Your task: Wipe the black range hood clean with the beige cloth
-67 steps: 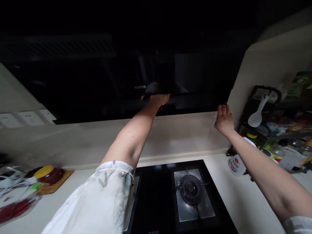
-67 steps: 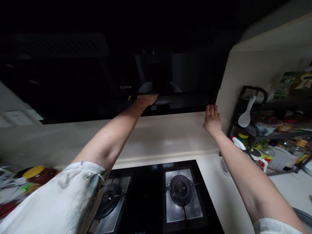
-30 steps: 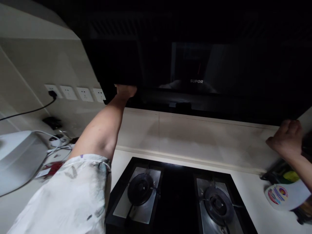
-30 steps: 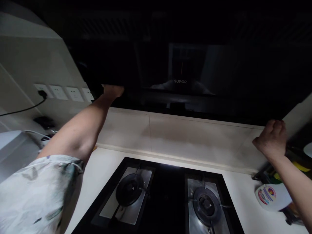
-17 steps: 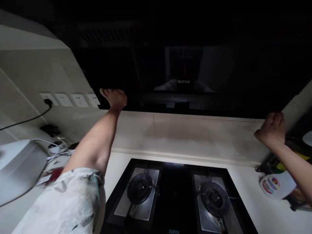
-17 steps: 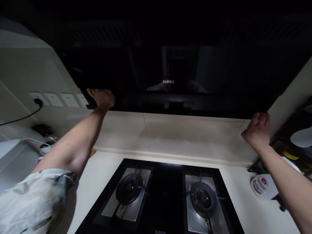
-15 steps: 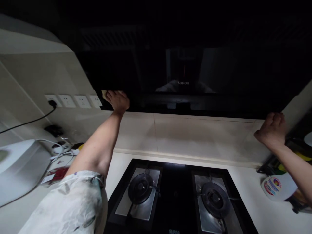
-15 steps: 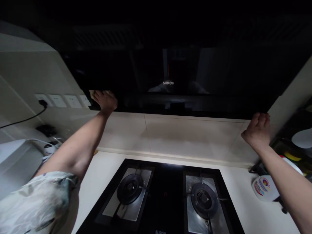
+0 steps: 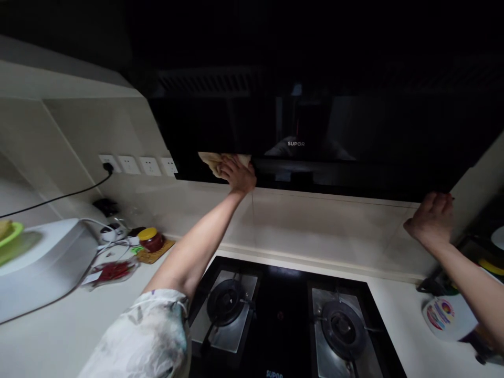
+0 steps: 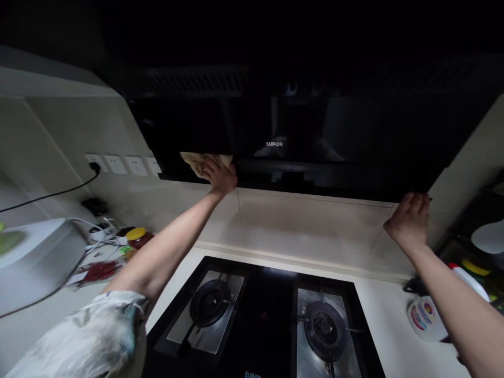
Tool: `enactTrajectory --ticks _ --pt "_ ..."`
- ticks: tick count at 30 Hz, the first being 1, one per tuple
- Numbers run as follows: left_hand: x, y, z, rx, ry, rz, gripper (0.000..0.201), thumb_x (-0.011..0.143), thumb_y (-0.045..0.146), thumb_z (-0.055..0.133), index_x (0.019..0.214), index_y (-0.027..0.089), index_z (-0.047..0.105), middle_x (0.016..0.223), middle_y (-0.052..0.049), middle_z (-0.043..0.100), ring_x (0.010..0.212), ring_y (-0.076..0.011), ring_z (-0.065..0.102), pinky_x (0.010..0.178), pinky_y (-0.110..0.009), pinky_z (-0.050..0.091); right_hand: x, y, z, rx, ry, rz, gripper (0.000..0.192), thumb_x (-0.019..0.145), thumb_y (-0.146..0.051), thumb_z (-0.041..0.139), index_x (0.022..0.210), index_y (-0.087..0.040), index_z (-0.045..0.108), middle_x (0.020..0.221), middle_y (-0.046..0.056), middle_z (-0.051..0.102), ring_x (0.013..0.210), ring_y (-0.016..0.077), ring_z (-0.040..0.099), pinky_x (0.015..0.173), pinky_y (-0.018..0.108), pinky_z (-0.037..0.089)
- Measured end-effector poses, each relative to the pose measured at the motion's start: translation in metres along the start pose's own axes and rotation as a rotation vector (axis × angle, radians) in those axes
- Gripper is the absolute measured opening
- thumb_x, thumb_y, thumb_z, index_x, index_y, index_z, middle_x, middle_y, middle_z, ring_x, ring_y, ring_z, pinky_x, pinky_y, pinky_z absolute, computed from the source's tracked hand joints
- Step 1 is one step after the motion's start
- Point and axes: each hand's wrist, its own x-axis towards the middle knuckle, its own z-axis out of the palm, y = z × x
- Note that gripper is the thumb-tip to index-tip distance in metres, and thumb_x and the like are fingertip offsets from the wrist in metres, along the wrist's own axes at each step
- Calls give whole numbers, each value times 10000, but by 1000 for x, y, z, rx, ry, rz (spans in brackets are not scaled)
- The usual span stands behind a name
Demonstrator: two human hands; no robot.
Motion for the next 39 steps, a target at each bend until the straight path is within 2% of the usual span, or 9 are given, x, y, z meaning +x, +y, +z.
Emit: enactTrajectory --ticks 4,13,17,19,23,27,31,35,39 --pt "-45 50 10 36 -64 161 767 1088 424 438 1728 47 249 1774 -289 149 1626 -500 189 1289 -703 179 0 -9 -14 29 -156 40 961 787 -225 539 1682 45 314 1593 378 380 1592 403 286 1068 560 480" --pt "-137 159 30 -56 -275 659 844 1064 499 518 1753 128 203 1811 -221 2 1646 -508 -33 1294 -739 71 4 -13 -30 5 -261 43 965 760 -192 556 1670 37 334 1603 374 372 1593 400 296 1109 526 476" --pt "-155 192 30 -107 -356 850 847 1041 505 582 1746 164 260 1820 -180 2 1653 -481 -62 1303 -734 47 5 -33 -54 73 -297 58 882 779 -208 560 1632 -17 440 1601 351 393 1502 444 398 1104 574 477" --pt "-153 198 27 -133 -425 946 819 1026 450 630 1731 175 316 1821 -169 4 1654 -473 -65 1306 -731 38 6 -60 -70 193 -242 -84 751 844 -207 520 1586 -93 522 1606 311 408 1458 431 454 1112 605 479" --pt "-128 189 26 -304 -524 1110 624 1003 222 621 1620 178 534 1798 -182 187 1669 -421 55 1324 -663 116 16 -136 -90 532 -204 -402 614 955 -201 429 1550 -146 567 1610 226 439 1511 352 426 1197 559 458" --pt "-100 151 34 -634 -403 1185 425 930 23 475 1152 154 813 1575 -173 572 1539 -255 458 1289 -476 363 37 -206 -99 595 -349 -271 641 1058 -289 375 1688 -181 417 1696 190 357 1592 338 326 1260 512 396" --pt "-83 94 34 -614 -161 976 404 866 22 527 1052 224 824 1461 -103 667 1413 -254 574 1225 -486 463 55 -254 -116 506 -486 -110 742 1065 -536 494 1736 -266 324 1763 191 201 1629 481 173 1258 662 281" --pt "-66 48 20 -384 10 602 445 959 156 514 1328 148 762 1587 -210 540 1481 -405 465 1204 -632 413 75 -273 -122 454 -515 -36 817 1054 -655 482 1730 -223 328 1751 239 189 1616 532 130 1243 716 192" --pt "-43 27 5 -110 4 442 603 1061 334 423 1608 104 534 1699 -265 366 1581 -453 299 1226 -669 321 101 -242 -104 390 -436 27 718 1090 -589 423 1599 -93 522 1628 292 404 1560 491 286 1257 695 150"
